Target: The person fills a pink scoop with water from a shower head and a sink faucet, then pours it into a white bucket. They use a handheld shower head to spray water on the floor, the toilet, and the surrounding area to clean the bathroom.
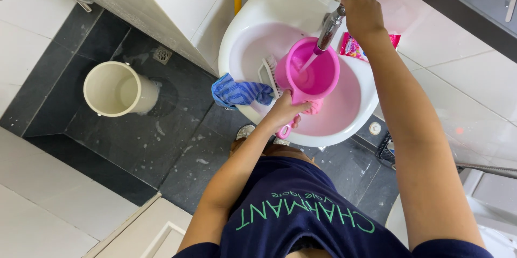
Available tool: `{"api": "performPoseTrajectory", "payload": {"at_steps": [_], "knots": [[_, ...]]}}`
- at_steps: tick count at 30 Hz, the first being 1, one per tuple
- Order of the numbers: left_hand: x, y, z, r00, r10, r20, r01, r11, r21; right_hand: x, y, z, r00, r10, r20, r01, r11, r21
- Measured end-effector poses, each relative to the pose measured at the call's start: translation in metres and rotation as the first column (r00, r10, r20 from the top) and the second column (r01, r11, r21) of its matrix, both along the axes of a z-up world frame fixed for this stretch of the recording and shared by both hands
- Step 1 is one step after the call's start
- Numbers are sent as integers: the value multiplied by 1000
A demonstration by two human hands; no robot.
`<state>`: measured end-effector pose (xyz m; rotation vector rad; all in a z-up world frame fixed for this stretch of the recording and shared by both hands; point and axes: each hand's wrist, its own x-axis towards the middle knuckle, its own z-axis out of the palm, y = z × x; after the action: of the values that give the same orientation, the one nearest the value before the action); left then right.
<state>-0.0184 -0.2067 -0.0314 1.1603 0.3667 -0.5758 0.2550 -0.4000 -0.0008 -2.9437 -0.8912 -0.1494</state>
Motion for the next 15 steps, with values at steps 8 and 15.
{"api": "performPoseTrajectory", "payload": {"at_steps": [8, 15], "knots": [[-5, -3, 9, 997, 68, 23, -66, 996, -60, 9, 3, -10, 996, 12, 90, 8, 976, -218], [-1, -7, -8, 996, 88, -2, -88, 991, -106, -3, 10, -24, 983, -76, 166, 104, 981, -166]]}}
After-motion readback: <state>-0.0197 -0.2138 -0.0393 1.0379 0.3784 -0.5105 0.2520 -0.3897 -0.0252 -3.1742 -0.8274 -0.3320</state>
